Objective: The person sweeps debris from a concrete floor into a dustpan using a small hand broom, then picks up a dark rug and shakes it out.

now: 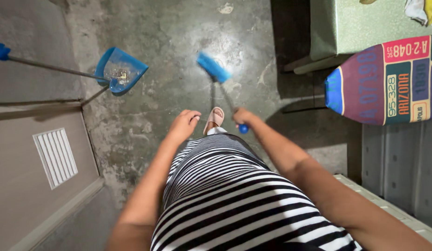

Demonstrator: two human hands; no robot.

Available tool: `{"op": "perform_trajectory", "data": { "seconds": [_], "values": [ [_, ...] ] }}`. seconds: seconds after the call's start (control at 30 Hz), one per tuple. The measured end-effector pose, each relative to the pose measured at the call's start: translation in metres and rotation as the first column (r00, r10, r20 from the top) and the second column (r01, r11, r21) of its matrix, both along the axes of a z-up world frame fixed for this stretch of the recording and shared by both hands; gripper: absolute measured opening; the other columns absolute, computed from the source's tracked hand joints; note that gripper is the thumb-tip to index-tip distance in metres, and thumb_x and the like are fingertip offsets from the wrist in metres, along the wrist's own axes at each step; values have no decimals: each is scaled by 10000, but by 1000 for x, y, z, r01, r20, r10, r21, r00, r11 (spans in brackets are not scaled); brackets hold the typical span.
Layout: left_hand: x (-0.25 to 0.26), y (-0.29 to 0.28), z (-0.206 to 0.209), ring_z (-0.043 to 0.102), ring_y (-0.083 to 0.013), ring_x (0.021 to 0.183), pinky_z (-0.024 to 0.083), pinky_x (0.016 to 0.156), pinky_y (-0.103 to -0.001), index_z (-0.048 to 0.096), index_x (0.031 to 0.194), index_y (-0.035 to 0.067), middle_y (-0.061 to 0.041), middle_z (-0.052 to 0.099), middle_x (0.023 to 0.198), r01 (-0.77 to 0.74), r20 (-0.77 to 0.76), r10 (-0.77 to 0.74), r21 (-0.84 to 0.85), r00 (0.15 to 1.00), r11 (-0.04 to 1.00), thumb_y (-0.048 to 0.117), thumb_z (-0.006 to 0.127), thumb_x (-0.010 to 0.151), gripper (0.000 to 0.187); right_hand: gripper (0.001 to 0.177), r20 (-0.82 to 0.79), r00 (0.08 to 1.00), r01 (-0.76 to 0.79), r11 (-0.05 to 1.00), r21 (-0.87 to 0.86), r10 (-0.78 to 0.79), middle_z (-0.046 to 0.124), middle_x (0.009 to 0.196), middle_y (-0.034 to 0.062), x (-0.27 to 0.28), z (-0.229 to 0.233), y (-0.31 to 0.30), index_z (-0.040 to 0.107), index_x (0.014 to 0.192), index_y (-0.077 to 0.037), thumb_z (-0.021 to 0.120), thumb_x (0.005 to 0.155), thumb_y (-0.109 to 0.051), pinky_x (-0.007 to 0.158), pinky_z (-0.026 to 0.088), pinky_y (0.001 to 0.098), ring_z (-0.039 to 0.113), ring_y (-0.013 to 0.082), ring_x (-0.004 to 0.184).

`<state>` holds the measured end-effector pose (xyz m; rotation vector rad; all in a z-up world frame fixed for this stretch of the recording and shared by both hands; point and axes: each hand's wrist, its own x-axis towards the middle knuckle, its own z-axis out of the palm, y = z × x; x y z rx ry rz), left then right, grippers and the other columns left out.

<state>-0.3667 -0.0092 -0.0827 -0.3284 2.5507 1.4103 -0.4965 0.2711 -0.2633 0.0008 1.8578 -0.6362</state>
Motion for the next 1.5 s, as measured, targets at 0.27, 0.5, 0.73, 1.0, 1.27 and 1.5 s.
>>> {"op": "perform_trajectory", "data": {
  "seconds": [0.27,0.5,0.73,1.0,1.27,1.5],
  "values": [
    [0,-8,-22,651,-382,1047,510,894,-441,741,1115,102,-164,711,1111,3,-118,-11,-74,993,997,202,654,944,216,505,202,971,164,970,-179,-127,611,681,85,14,53,-36,565,1382,-22,640,888,-95,416,473,357,539,167,428],
    [-10,-21,-34,675,-368,987,544,861,-415,724,1136,113,-170,691,1125,-73,10,72,87,997,994,182,630,933,234,604,-39,943,318,929,-188,-331,580,671,99,-34,58,11,445,1453,-40,622,877,-70,414,513,367,565,188,472],
    [-44,-49,-63,678,-368,1064,494,1015,-447,745,1118,83,-153,723,1124,-4,-215,9,22,977,1000,132,642,951,203,342,-166,917,358,932,-57,-362,628,751,136,-138,35,9,615,1229,41,623,898,-46,483,514,416,617,245,544],
    [-69,-106,-70,679,-344,999,548,881,-411,748,1116,130,-153,694,1130,-167,-22,168,29,986,986,184,633,915,237,274,131,991,47,997,-54,-40,634,677,87,-92,34,-96,643,1171,-43,671,915,-137,480,473,380,568,166,500],
    [-104,-192,-80,701,-315,895,563,824,-401,737,1134,160,-146,680,1116,-304,11,304,19,953,953,242,640,935,236,559,248,952,223,960,-169,-178,567,644,110,-155,71,-175,509,1398,-63,693,871,-44,374,448,382,501,174,408],
    [-100,-243,-58,687,-317,960,553,865,-409,716,1177,163,-158,669,1145,-472,-78,471,-1,879,881,251,646,960,244,554,-153,978,128,988,-84,-140,597,667,93,-247,70,-215,487,1404,-70,672,882,-79,412,473,371,559,189,458]
  ]
}}
